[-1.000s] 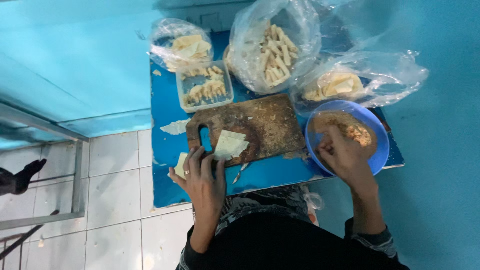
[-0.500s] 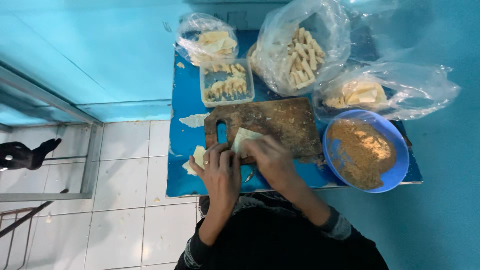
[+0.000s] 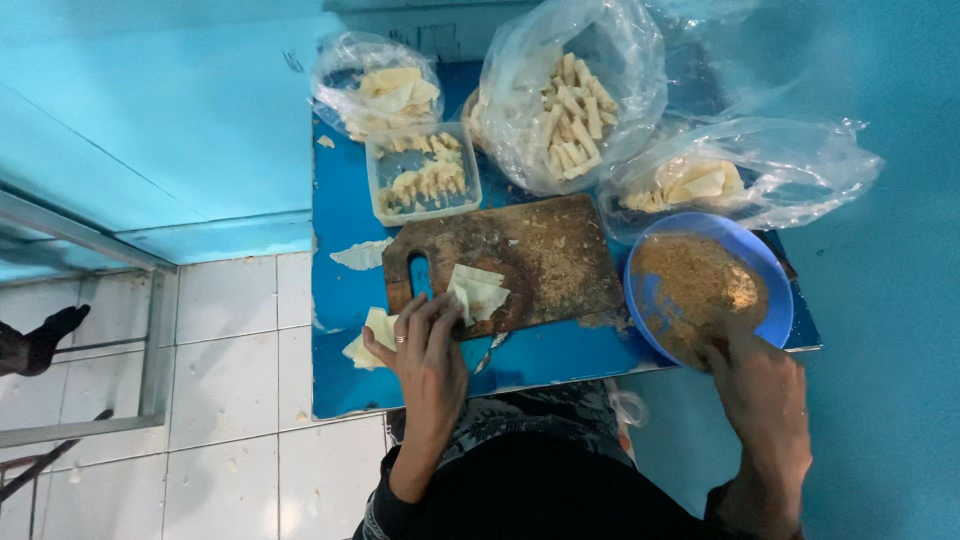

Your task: The person takes thin square dough wrappers from a stack, places a portion of brown filling on a wrapper, folds the wrapper over the filling by hand on a cutting board, and sets the folded piece aside with finished pieces. They repeat this folding cycle continuously, occasionally reaching into the blue bowl of filling.

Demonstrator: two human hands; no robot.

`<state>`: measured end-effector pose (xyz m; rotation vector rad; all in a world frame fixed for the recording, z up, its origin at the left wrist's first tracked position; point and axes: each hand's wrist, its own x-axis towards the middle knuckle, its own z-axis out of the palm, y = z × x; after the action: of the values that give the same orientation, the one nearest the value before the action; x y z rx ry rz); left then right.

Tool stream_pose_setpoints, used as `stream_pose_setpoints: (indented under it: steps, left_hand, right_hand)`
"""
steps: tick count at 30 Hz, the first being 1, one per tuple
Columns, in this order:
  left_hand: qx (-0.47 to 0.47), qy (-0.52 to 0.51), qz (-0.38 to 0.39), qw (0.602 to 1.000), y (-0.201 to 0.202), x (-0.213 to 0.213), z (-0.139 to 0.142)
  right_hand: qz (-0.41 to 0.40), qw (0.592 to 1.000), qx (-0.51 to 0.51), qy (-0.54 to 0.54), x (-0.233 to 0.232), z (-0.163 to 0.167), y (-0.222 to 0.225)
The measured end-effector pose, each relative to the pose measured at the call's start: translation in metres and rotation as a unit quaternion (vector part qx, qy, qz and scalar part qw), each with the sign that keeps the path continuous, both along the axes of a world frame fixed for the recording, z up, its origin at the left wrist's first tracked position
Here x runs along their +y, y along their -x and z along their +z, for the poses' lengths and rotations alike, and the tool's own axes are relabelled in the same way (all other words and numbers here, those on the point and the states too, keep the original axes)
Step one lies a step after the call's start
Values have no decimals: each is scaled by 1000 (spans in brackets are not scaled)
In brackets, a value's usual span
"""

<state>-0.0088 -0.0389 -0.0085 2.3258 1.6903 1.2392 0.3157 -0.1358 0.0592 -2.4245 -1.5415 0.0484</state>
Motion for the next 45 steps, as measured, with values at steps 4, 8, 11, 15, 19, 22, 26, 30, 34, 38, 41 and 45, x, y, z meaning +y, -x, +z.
stream_pose_setpoints:
  steps: [4,8,11,15,19,22,26,30,34,38,41,45]
  left_hand:
    - [-27,-7,29,999,-1,1,-2]
    - [-55,5,52,997,-2,1,0]
    - [-54,16,57,997,-2,0,4]
    - [-69,18,62,996,-3,-1,11]
    - [-59,5,79,995,-3,-1,16]
    - [-53,15,91,994,-2,-3,17]
    - [-45,22,90,995,0,-3,16]
    - [-38,7,76,996,-2,0,14]
    - [-19,-5,74,997,-9,2,15]
    - [-15,-7,73,997,-14,3,17]
    - [-24,-2,69,997,-14,4,16]
    - [-25,0,74,997,-14,6,15]
  right_hand:
    - [61,994,30,-80,2,-7,-2]
    - [36,997,40,-63,8,-4,-2]
    - [62,990,52,-116,13,6,1]
    - [150,925,264,-228,39,6,43]
    - [293,897,223,-246,86,-11,119]
    - [399,856,171,-282,102,-15,158]
    - [423,857,95,-280,104,-6,167]
    - [341,897,48,-276,98,5,146]
    - [314,919,46,-235,100,-1,143]
    - [339,900,63,-267,105,-10,147]
    - [324,899,210,-204,109,-15,147]
    - [288,879,348,-151,110,-22,151]
